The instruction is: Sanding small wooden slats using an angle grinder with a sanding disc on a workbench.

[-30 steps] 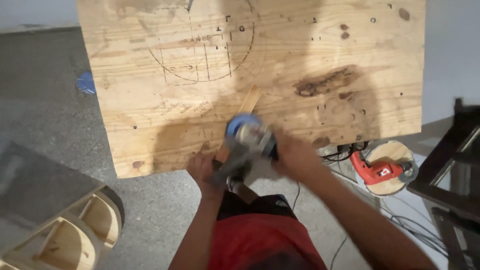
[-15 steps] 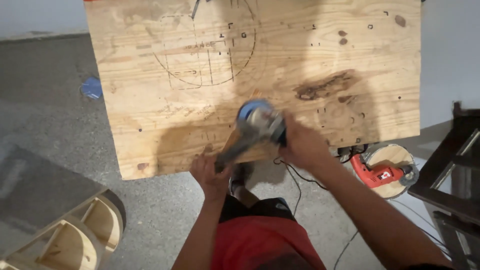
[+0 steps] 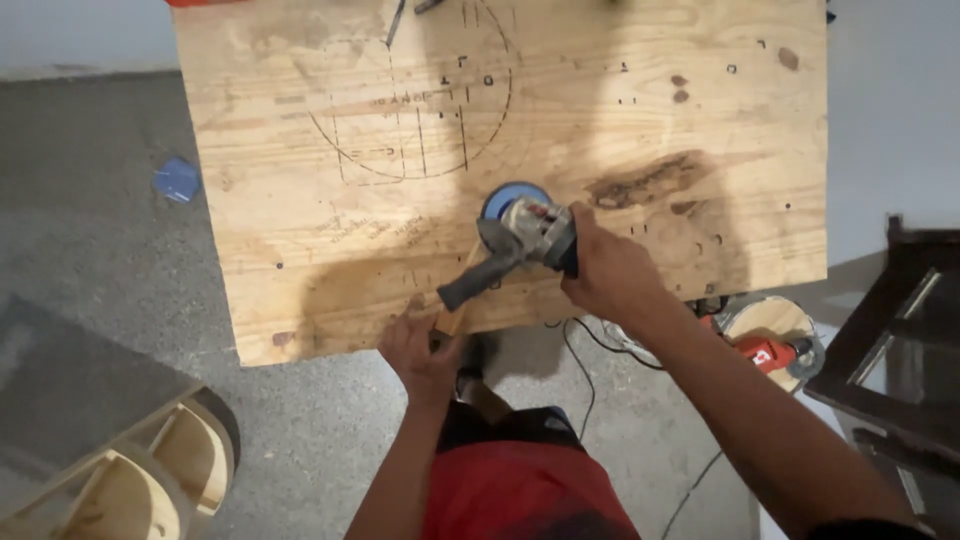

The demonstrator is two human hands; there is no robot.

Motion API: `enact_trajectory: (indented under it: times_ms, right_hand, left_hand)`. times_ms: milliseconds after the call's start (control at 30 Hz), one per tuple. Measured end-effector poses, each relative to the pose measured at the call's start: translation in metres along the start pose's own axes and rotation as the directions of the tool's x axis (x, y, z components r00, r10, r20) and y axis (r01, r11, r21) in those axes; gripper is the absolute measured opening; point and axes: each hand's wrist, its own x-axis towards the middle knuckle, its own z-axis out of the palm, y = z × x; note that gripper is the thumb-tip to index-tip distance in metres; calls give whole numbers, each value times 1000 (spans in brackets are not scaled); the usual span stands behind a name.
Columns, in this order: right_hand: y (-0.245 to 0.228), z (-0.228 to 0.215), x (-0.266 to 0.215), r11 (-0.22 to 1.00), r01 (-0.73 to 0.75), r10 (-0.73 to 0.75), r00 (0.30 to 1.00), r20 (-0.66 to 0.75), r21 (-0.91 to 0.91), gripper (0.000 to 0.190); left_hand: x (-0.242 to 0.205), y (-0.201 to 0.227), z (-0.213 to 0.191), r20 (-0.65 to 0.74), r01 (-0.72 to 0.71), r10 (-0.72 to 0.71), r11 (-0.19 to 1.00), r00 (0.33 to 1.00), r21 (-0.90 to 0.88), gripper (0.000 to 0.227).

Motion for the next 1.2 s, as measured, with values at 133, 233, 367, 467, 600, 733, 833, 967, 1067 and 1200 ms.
enact_trajectory:
  times_ms: [133, 233, 367, 467, 600, 733, 833, 967, 1067, 1200]
  right_hand:
    - [-24, 33, -33, 997, 77, -79, 996, 51, 29, 96]
    - [-39, 52, -50, 975, 198, -210, 969, 128, 98, 93]
    - [-37, 49, -63, 994, 48, -57, 995, 86, 99, 94]
    - [-36, 47, -65, 994, -3, -2, 999, 46, 106, 93]
    - [-34, 52, -61, 988, -73, 49, 983, 179, 133, 94]
    - [-31, 51, -55, 994, 15, -31, 988, 150, 106, 94]
    - [-26, 48, -45, 990, 12, -30, 992, 126, 140, 94]
    - [-30, 4, -23, 983, -44, 32, 997, 70, 181, 85]
    - [-6, 3, -5, 973, -105, 105, 994, 10, 208, 80]
    - [13, 23, -1, 992, -41, 47, 998, -48, 123, 92]
  left_hand:
    - [2, -3, 2, -113, -92, 90, 996, 990, -5, 21]
    - [20, 0, -12, 57, -63, 66, 997, 996, -51, 25]
    - [20, -8, -20, 230, -36, 61, 993, 971, -113, 35]
    - [24, -7, -27, 366, 56, -1, 989, 931, -140, 54]
    - [12, -23, -23, 465, 104, -44, 989, 884, -104, 54]
    - [7, -39, -16, 560, 184, -70, 972, 826, -149, 54]
    - [6, -42, -14, 585, 237, -119, 963, 802, -130, 59]
    - [6, -43, -12, 544, 214, -124, 971, 830, -104, 45]
    - [13, -32, -19, 546, 233, -127, 964, 828, -129, 42]
    - [20, -26, -19, 513, 179, -80, 973, 855, -146, 52]
